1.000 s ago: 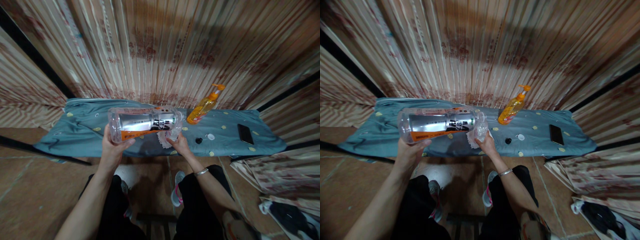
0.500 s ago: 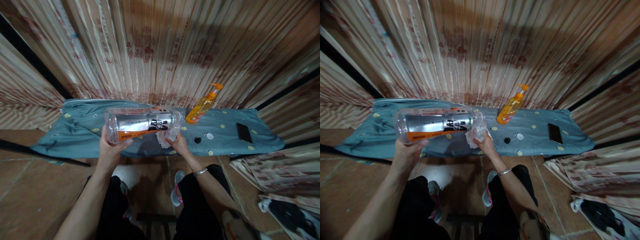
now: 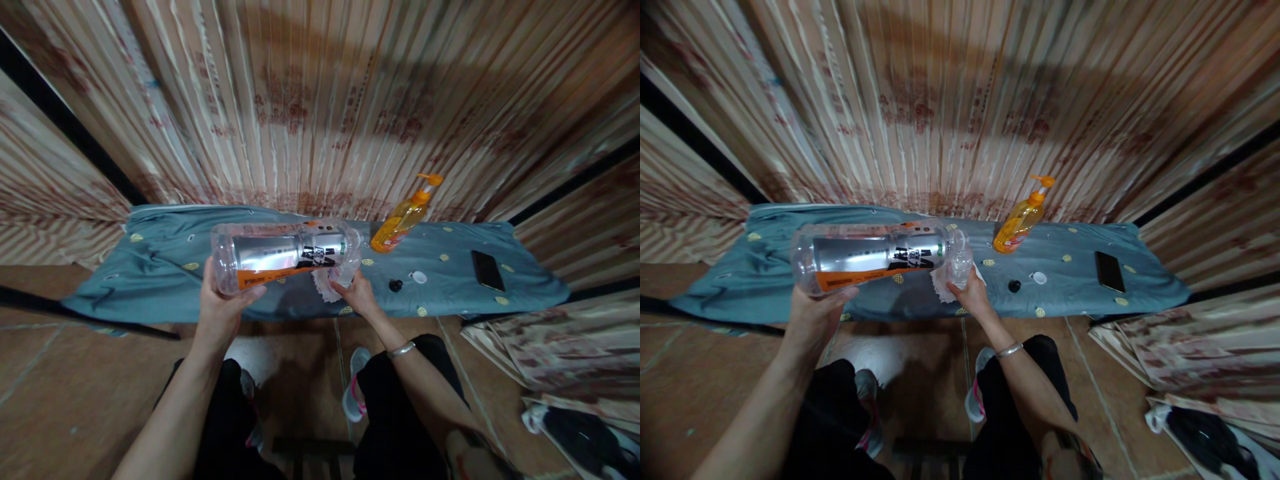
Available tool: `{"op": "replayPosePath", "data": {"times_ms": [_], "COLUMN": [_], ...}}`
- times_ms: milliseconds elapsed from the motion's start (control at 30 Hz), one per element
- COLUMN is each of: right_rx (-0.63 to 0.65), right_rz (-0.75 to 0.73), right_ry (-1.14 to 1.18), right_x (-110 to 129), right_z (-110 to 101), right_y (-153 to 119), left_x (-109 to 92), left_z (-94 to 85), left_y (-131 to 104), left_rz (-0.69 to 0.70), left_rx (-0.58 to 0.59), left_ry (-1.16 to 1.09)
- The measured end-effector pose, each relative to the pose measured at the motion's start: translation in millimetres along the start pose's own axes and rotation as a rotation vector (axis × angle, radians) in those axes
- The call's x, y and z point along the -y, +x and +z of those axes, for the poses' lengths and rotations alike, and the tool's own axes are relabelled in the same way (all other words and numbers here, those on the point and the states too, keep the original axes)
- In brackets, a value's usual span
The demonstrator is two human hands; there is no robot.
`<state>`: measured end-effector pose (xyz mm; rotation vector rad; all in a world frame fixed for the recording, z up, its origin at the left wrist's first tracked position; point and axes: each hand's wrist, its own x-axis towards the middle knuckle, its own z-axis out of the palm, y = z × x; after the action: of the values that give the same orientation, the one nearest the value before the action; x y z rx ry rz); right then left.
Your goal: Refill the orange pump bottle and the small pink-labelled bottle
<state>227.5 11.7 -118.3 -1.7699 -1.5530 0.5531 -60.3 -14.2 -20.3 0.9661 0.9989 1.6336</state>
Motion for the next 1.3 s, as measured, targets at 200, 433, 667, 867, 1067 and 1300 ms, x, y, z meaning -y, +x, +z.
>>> {"op": "replayPosePath", "data": {"times_ms": [200, 433, 667, 867, 1067, 1300], "right_rx": [-0.012, 0.008, -0.003, -0.002, -0.002, -0.001], "right_rz": [-0.006, 0.029, 0.017, 0.011, 0.025, 0.041], "right_ry": [0.000, -0.047, -0.052, -0.041, -0.030, -0.017], "right_x": [0.0, -0.9, -6.8, -2.1, -1.0, -2.0], "right_z": [0.6, 0.7, 3.4, 1.1, 0.3, 0.4], "right_y": [-0.5, 0.1, 1.1, 0.7, 0.6, 0.7], "left_x": [-4.8, -3.2, -3.0, -4.2, -5.7, -5.5], "left_z": [4.1, 3.9, 3.5, 3.9, 3.9, 3.3], "left_y": [-1.4, -0.4, 0.1, 0.2, -1.1, -1.4], "left_rz": [-0.009, 0.008, -0.001, 0.006, -0.009, -0.010], "left_rx": [-0.006, 0.001, -0.002, 0.003, 0.002, -0.001], "left_ry": [-0.018, -0.017, -0.038, -0.014, -0.017, -0.014]}}
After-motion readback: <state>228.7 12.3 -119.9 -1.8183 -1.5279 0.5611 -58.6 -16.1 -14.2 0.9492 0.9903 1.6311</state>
